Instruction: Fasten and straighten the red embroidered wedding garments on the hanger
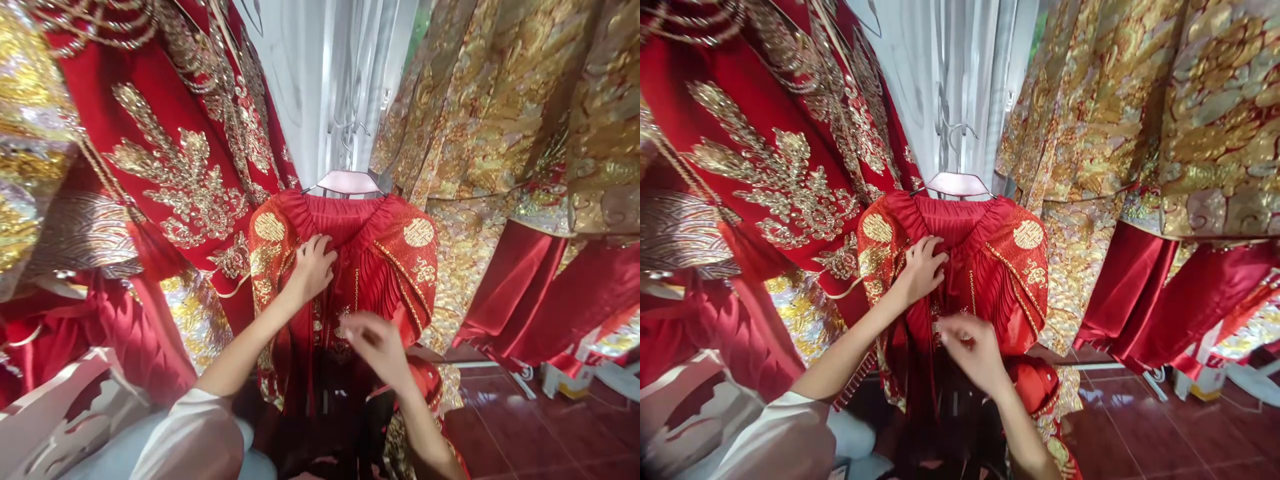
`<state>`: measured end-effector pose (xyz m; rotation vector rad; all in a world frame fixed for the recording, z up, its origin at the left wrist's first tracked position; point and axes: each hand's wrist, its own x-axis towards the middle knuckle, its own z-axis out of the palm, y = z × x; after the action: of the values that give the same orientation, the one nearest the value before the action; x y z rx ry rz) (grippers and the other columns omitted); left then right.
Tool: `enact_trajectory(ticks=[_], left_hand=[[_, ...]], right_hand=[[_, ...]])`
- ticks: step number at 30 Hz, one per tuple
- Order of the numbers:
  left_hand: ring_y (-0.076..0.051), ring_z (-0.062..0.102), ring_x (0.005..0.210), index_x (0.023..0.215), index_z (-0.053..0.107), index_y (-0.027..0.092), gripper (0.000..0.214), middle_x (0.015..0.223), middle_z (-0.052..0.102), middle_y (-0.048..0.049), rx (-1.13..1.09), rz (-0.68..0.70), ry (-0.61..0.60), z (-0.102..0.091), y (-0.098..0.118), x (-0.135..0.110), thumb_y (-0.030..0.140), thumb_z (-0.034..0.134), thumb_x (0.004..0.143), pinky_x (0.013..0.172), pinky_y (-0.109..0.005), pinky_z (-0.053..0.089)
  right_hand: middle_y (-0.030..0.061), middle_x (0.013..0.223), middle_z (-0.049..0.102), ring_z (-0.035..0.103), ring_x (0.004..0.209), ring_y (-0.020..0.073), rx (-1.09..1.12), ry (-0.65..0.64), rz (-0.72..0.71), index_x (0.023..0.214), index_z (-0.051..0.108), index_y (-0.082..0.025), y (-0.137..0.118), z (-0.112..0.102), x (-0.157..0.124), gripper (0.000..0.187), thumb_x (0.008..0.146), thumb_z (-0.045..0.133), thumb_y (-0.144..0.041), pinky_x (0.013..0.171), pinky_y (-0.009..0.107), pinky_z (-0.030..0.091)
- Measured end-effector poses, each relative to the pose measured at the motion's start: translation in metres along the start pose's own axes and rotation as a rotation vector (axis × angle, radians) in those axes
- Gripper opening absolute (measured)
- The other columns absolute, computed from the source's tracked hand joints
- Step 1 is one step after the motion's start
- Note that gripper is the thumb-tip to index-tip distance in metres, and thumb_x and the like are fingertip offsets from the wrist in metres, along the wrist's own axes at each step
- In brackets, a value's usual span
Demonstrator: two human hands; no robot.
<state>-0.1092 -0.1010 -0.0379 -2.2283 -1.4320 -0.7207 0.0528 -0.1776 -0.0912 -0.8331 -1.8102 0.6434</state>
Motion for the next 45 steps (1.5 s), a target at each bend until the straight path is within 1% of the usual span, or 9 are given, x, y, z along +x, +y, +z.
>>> enact_trajectory(ticks=[7, 12, 18, 22, 27, 32, 39, 42, 45], left_hand=[[-0.029, 0.039, 0.111, 0.087, 0.063, 0.017, 0.019, 0.110, 0.057, -0.0099, -0.115, 0.074, -0.176, -0.027, -0.013, 0.005, 0.008, 0.058, 0.072, 0.090, -0.044, 0.033], [-0.028, 0.038, 0.107, 0.086, 0.064, 0.018, 0.015, 0.103, 0.059, -0.0091, -0.119, 0.100, -0.215, -0.031, -0.016, 0.009, 0.010, 0.057, 0.075, 0.085, -0.042, 0.031], [-0.026, 0.042, 0.104, 0.086, 0.066, 0.020, 0.015, 0.100, 0.061, -0.0071, -0.114, 0.080, -0.112, -0.036, -0.018, -0.002, 0.012, 0.059, 0.075, 0.088, -0.043, 0.026], [-0.026, 0.043, 0.103, 0.087, 0.067, 0.021, 0.015, 0.098, 0.061, -0.0063, -0.124, 0.093, -0.113, -0.037, -0.021, -0.004, 0.014, 0.058, 0.077, 0.087, -0.042, 0.026], [-0.026, 0.043, 0.100, 0.082, 0.066, 0.019, 0.009, 0.094, 0.061, -0.0067, -0.121, 0.097, -0.107, -0.033, -0.021, -0.002, 0.016, 0.060, 0.077, 0.085, -0.043, 0.025], [-0.025, 0.042, 0.097, 0.076, 0.063, 0.018, 0.002, 0.088, 0.062, -0.0050, -0.200, 0.090, -0.062, -0.029, -0.024, -0.003, 0.020, 0.062, 0.077, 0.083, -0.041, 0.024], [-0.024, 0.043, 0.097, 0.078, 0.065, 0.019, 0.003, 0.091, 0.064, -0.0039, -0.283, 0.087, -0.067, -0.031, -0.029, -0.005, 0.018, 0.063, 0.077, 0.082, -0.040, 0.025], [-0.024, 0.045, 0.098, 0.079, 0.067, 0.019, 0.003, 0.091, 0.065, -0.0037, -0.315, 0.096, -0.061, -0.032, -0.032, -0.008, 0.018, 0.064, 0.079, 0.085, -0.041, 0.026], [-0.022, 0.046, 0.095, 0.077, 0.067, 0.018, 0.004, 0.086, 0.063, -0.0036, -0.379, 0.143, -0.031, -0.032, -0.039, -0.013, 0.017, 0.064, 0.080, 0.087, -0.039, 0.031]], right_hand=[[0.0057, 0.082, 0.071, 0.064, 0.072, 0.0155, 0.123, 0.302, 0.164, 0.092, 0.070, -0.015, 0.032, 0.046, 0.061, 0.024, 0.077, 0.060, -0.032, 0.072, 0.029, 0.051], [0.0027, 0.068, 0.066, 0.056, 0.060, 0.0128, 0.108, 0.457, 0.216, 0.080, 0.068, -0.014, 0.029, 0.052, 0.072, 0.024, 0.077, 0.058, -0.036, 0.062, 0.026, 0.045], [-0.0030, 0.051, 0.050, 0.043, 0.050, 0.0086, 0.192, 0.405, 0.282, 0.055, 0.055, -0.016, 0.048, 0.057, 0.043, 0.024, 0.071, 0.059, -0.033, 0.052, 0.023, 0.035], [-0.0024, 0.054, 0.053, 0.044, 0.051, 0.0088, 0.375, 0.366, 0.366, 0.063, 0.060, -0.015, 0.061, 0.070, 0.028, 0.022, 0.069, 0.060, -0.037, 0.051, 0.023, 0.037], [-0.0001, 0.065, 0.060, 0.053, 0.057, 0.0118, 0.405, 0.403, 0.342, 0.086, 0.066, -0.014, 0.050, 0.069, 0.050, 0.029, 0.068, 0.059, -0.037, 0.050, 0.024, 0.046], [-0.0028, 0.059, 0.057, 0.052, 0.052, 0.0106, 0.441, 0.401, 0.319, 0.080, 0.064, -0.015, 0.038, 0.065, 0.073, 0.025, 0.068, 0.058, -0.036, 0.049, 0.024, 0.048], [-0.0048, 0.052, 0.050, 0.041, 0.047, 0.0067, 0.429, 0.395, 0.291, 0.061, 0.056, -0.016, 0.030, 0.057, 0.085, 0.017, 0.064, 0.059, -0.033, 0.048, 0.021, 0.035], [-0.0050, 0.050, 0.049, 0.039, 0.047, 0.0066, 0.426, 0.308, 0.370, 0.057, 0.054, -0.017, 0.045, 0.057, 0.069, 0.020, 0.063, 0.061, -0.034, 0.049, 0.022, 0.032], [-0.0054, 0.046, 0.046, 0.037, 0.046, 0.0066, 0.376, 0.280, 0.535, 0.050, 0.050, -0.017, 0.069, 0.067, 0.032, 0.026, 0.058, 0.064, -0.037, 0.049, 0.022, 0.030]])
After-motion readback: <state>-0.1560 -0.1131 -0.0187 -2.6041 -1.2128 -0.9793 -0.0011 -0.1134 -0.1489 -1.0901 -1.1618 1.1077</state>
